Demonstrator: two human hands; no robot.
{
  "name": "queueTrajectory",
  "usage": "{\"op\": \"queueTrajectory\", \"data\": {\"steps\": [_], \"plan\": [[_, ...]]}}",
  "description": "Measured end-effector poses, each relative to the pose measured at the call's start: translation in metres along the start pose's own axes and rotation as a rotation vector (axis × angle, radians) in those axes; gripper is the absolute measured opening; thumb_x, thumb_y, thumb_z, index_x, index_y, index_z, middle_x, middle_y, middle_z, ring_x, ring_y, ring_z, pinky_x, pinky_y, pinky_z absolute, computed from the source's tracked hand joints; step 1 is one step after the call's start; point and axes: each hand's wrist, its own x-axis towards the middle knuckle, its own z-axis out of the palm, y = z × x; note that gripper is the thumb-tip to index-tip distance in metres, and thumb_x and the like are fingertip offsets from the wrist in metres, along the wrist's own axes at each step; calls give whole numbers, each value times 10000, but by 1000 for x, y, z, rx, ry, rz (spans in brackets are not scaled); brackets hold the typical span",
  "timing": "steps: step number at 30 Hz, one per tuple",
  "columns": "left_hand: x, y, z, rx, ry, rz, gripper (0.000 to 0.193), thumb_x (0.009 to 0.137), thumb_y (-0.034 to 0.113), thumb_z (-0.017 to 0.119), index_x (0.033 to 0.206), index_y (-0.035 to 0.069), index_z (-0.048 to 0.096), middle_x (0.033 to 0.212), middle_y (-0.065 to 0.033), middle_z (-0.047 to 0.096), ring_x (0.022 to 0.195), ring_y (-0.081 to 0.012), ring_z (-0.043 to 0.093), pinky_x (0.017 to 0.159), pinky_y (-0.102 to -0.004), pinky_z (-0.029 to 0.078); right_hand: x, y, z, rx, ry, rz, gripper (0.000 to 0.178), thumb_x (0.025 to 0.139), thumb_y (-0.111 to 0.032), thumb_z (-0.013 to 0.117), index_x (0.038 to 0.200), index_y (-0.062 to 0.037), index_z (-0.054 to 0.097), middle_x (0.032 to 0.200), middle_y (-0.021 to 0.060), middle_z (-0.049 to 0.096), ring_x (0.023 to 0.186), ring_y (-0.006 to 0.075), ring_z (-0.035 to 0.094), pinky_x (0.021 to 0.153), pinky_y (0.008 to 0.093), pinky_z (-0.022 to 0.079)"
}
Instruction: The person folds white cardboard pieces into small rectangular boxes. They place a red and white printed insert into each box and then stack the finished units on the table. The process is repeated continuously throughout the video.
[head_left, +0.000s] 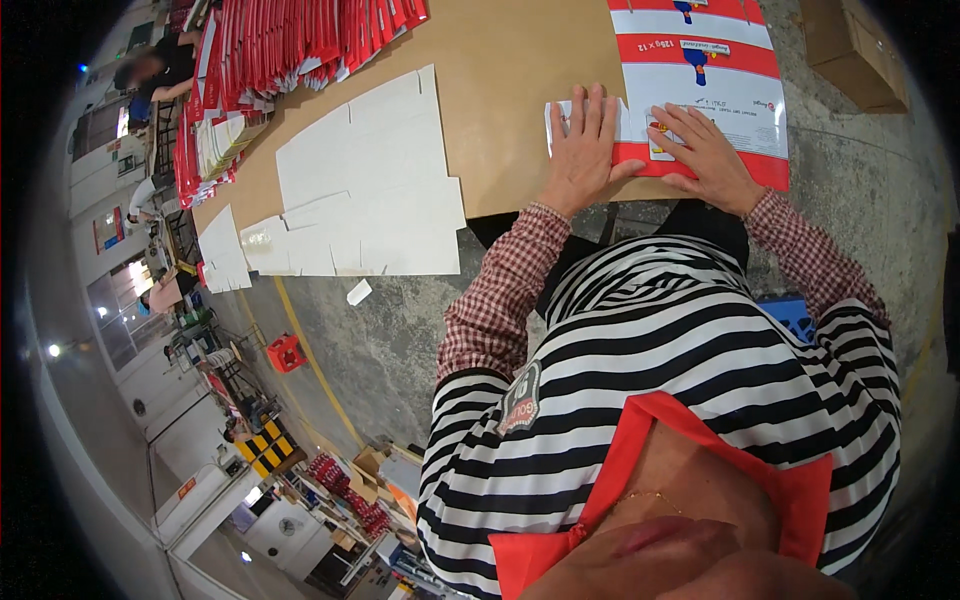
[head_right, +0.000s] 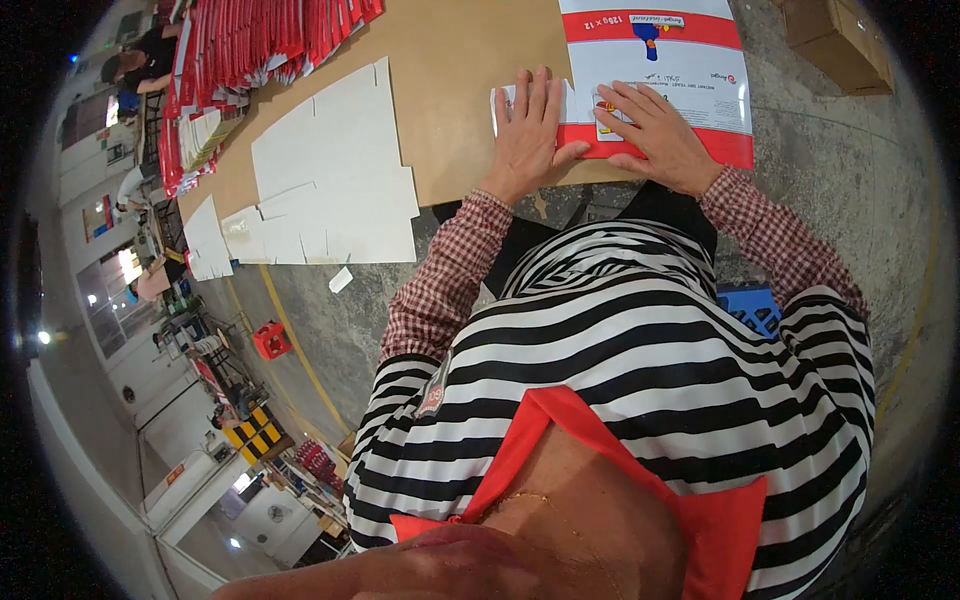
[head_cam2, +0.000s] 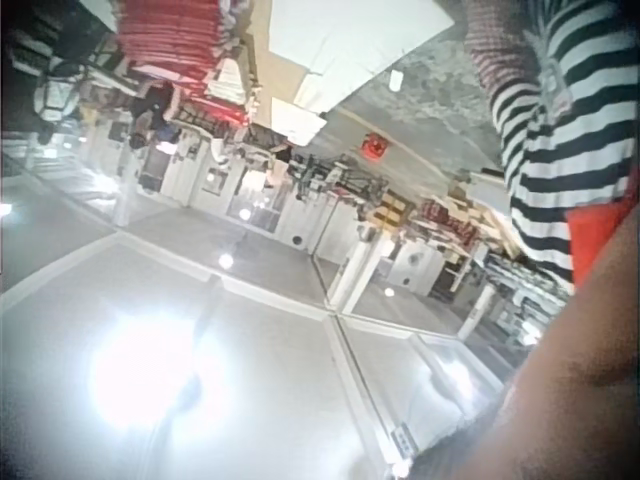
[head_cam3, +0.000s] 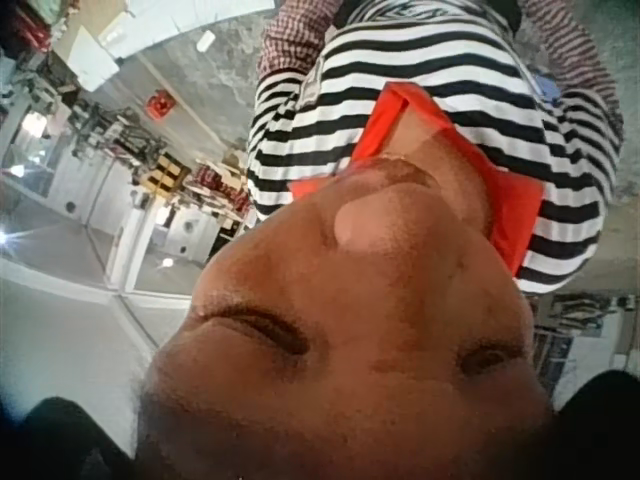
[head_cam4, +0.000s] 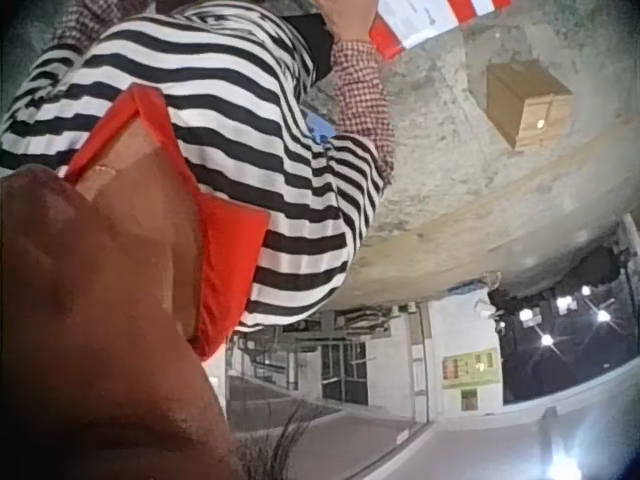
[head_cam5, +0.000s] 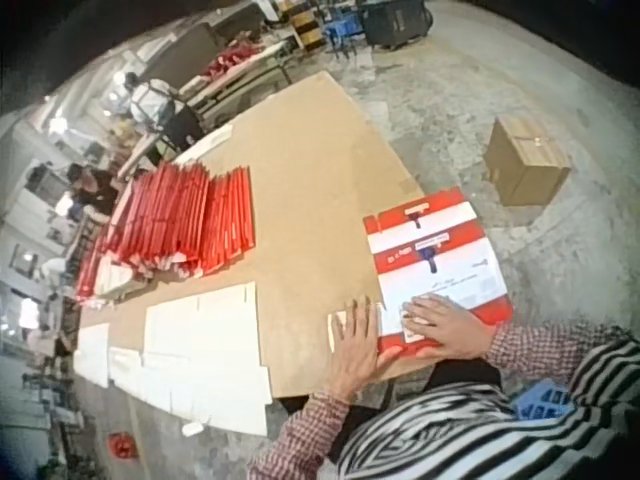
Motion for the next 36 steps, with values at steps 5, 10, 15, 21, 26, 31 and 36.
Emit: {"op": "queueTrajectory", "data": {"steps": [5,10,15,21,26,31,36], "plan": [[6,7,3,2,-4,-46,699,953,514,503,1510,115,364,1581,-192,272,1458,-457,190,1132,-652,152,1,14,8,25,51,-9,528,899,-242,655,1385,-86,522,1498,101,443,1421,291,355,1188,449,263],[4,6,6,3,49,-144,577,986,355,491,1511,148,368,1587,-154,275,1456,-464,186,1149,-637,144,-44,45,-17,7,510,529,504,900,-158,679,1366,-42,527,1439,141,499,1349,292,450,1163,427,302],[14,27,6,-166,48,-381,600,939,199,492,1496,39,337,1577,-207,258,1456,-472,180,1157,-638,132,-66,42,-20,1988,929,807,467,1036,-276,512,1451,-95,401,1335,116,534,1250,242,527,1092,413,416],[26,75,6,-554,377,-476,726,919,136,522,1548,1,186,1604,-281,101,1478,-496,55,1174,-595,58,54,-7,32,1468,577,561,698,949,-108,626,1530,-47,245,1445,78,447,1320,184,436,1096,333,370],[-54,-10,-46,-424,590,-614,707,942,155,563,1532,-20,215,1605,-290,88,1487,-477,32,1189,-550,66,112,161,-49,1508,-79,433,699,887,-72,655,1497,-20,318,1414,124,516,1262,172,524,1053,336,451],[-172,-61,-63,-76,412,-885,681,911,325,664,1459,33,384,1518,-250,310,1424,-480,207,1146,-578,165,238,256,-68,954,-257,400,709,783,1,658,1448,5,414,1270,144,627,1047,170,650,903,313,545],[-244,-39,-76,149,47,-1090,840,754,461,799,1411,78,444,1367,-187,446,1287,-421,379,1049,-555,303,433,203,72,1461,12,385,649,741,10,656,1379,-6,535,1081,90,684,882,150,662,756,305,560]]}}
